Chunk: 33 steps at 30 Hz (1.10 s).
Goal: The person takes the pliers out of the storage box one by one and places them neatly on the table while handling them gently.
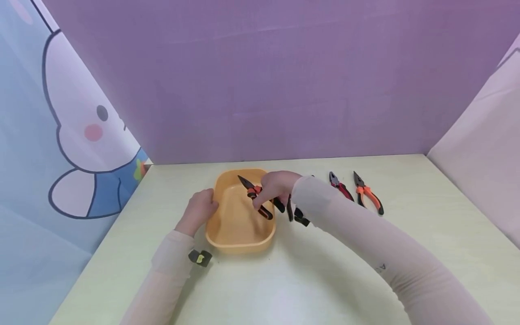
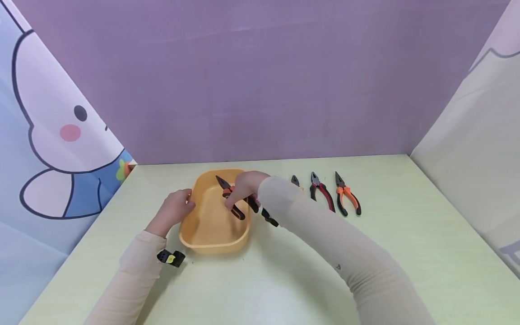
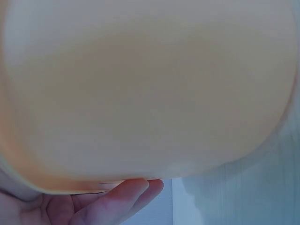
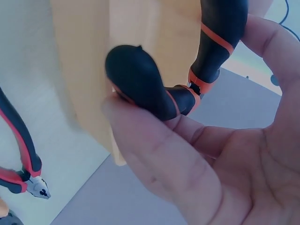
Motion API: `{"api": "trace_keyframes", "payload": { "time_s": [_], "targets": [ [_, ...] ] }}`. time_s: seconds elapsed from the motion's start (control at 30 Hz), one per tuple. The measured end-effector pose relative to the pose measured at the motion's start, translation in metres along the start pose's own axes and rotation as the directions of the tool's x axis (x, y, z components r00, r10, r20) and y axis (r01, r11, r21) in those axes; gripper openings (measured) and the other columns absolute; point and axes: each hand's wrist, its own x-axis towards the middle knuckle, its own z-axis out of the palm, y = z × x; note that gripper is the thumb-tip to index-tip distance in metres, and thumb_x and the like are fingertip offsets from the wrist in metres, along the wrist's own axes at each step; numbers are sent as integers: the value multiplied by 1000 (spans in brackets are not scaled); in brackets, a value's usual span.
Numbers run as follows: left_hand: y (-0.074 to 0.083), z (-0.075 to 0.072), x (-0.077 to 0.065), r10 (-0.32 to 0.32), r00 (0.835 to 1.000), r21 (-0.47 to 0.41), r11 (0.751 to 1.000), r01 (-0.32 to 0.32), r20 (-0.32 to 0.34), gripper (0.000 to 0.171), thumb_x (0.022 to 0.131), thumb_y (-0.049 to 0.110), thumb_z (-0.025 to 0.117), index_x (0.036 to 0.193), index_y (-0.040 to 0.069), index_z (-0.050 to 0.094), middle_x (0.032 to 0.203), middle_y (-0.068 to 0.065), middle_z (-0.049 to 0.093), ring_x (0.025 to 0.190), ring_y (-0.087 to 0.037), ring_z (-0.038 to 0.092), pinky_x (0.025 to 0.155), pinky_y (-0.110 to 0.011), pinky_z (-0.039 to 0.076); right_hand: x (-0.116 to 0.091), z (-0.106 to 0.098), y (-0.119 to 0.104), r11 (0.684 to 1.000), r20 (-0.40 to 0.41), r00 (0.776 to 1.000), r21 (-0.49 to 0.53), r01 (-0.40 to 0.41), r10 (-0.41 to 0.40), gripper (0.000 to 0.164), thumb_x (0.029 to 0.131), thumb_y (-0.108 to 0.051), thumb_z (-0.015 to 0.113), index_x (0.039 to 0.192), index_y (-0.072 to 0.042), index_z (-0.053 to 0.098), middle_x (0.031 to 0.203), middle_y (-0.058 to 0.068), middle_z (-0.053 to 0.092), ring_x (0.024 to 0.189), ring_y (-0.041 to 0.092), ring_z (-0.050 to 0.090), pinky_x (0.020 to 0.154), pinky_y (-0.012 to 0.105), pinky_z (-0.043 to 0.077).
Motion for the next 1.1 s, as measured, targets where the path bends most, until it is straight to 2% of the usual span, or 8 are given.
{"api": "trace_keyframes", "payload": {
  "time_s": [0.03, 0.13, 0.33, 0.6, 0.77, 0.9, 1.1],
  "targets": [
    [-1, 0, 0, 4, 1000, 4, 1000, -4, -1, 5, 82, 2, 51, 78, 2, 50, 67, -8, 50, 60, -20, 48, 52, -27, 41, -1, 0, 1, 999, -7, 1000, -39, 7, -7, 48, 74, -46, 71, 96, -8, 53, 102, 7, 59, 70, 20, 64, 63, 33, 53],
    [-2, 0, -1, 21, 1000, 13, 1000, -21, -7, 6, 83, 2, 51, 77, 2, 50, 67, -8, 50, 59, -20, 47, 52, -26, 41, -3, 0, 5, 998, -11, 1000, -54, 21, -21, 47, 75, -48, 70, 93, -9, 51, 97, 5, 55, 67, 20, 62, 61, 32, 53],
    [-4, 1, 0, 20, 1000, 17, 1000, -20, -15, 6, 83, 2, 52, 78, 1, 50, 68, -9, 50, 60, -20, 48, 52, -28, 42, -8, 0, 15, 999, -16, 999, -18, 41, -41, 49, 76, -47, 69, 101, -8, 52, 103, 5, 55, 64, 19, 59, 64, 31, 53],
    [1, -1, -1, 9, 1000, 15, 1000, -9, -7, 3, 84, 2, 52, 80, 0, 52, 69, -9, 52, 60, -20, 49, 52, -27, 43, -18, 3, 37, 998, -43, 997, 37, 59, -57, 43, 76, -45, 69, 93, -9, 52, 93, 4, 53, 80, 18, 60, 64, 33, 55],
    [3, -2, -1, 6, 1000, 13, 1000, -6, -3, 4, 84, 1, 51, 81, -1, 53, 69, -9, 52, 60, -20, 49, 52, -27, 43, -24, 0, 50, 995, -66, 996, 72, 65, -61, 39, 78, -42, 68, 85, -10, 46, 78, 2, 45, 65, 15, 52, 62, 33, 55],
    [2, -1, -2, 5, 1000, 18, 1000, -5, 2, 3, 83, 1, 51, 80, 0, 52, 69, -9, 52, 59, -20, 48, 51, -26, 42, -30, 1, 62, 993, -82, 995, 89, 72, -65, 41, 79, -42, 69, 84, -10, 45, 77, 2, 44, 60, 15, 50, 62, 33, 54],
    [2, -2, -3, 13, 1000, 21, 1000, -13, -5, 4, 83, 0, 51, 79, 0, 51, 67, -9, 50, 59, -20, 47, 51, -26, 41, -33, 3, 83, 990, -94, 994, 127, 67, -56, 42, 79, -44, 69, 86, -9, 45, 81, 4, 46, 70, 16, 49, 65, 35, 56]
  ]
}}
